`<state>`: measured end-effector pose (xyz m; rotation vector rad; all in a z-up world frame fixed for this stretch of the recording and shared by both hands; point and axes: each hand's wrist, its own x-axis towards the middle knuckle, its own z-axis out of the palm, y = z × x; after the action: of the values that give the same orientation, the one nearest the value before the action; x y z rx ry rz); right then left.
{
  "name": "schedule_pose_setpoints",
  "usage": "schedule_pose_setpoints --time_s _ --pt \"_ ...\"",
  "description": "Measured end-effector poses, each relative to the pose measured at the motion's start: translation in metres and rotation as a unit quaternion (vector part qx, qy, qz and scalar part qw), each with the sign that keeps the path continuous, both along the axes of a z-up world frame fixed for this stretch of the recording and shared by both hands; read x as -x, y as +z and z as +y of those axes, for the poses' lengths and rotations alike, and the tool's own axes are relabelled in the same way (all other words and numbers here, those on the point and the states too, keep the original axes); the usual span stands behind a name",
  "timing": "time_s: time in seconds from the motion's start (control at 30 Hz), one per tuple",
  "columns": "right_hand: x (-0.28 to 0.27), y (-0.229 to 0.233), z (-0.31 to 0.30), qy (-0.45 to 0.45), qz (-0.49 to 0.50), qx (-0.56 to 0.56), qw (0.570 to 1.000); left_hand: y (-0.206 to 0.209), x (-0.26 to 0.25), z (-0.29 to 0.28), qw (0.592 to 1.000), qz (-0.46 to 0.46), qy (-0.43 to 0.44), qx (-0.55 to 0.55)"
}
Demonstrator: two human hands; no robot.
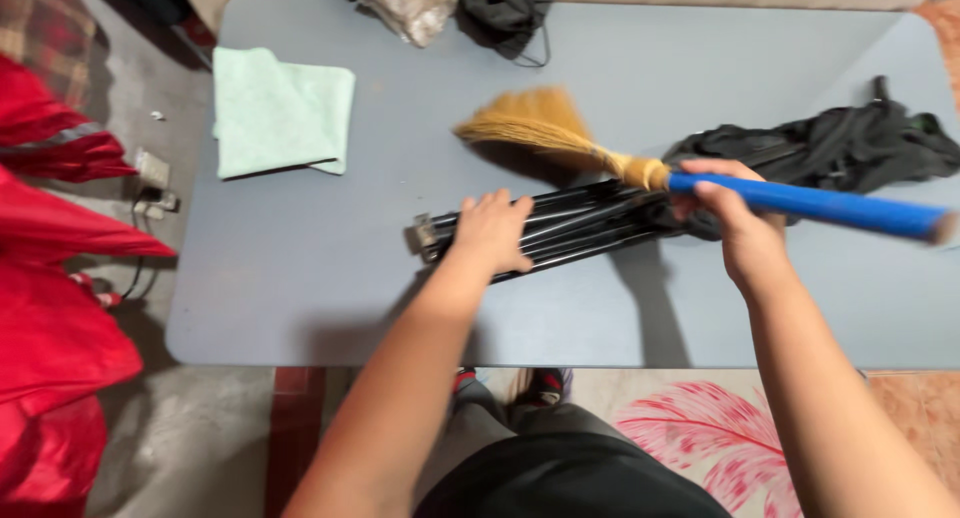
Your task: The person unpacks a black carrying bag to reveal a folded camping chair. They unfold the chair on a gray table, then use a broom to sweep the seat and frame of the chair.
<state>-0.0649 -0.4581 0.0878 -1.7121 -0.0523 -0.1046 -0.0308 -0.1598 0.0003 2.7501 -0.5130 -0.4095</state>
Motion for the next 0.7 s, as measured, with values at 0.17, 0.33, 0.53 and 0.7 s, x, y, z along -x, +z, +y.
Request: schedule_pose_setpoints --time_s 0.17,0.33,0.53,0.7 --pt "0.022 -0.011 -0.07 -0.05 -0.072 -0.232 0.969 0.007 -0.007 0.02 0.998 0.056 -0.007 0.01" --pt "0.045 0.005 -0.103 -0.106 -0.143 -0.208 0.962 0.041 -0.013 0.016 0.973 0.187 0.065 -0.122" --pt "0.059 -0.014 -0.089 -0.097 -0.167 0.345 0.918 0.062 -0.017 -0.062 0.994 0.022 0.086 -0.059" --pt "0.059 -0.051 -0.069 0.052 0.056 0.058 0.995 0.028 -0.009 -0.127 1.0 0.009 0.021 0.013"
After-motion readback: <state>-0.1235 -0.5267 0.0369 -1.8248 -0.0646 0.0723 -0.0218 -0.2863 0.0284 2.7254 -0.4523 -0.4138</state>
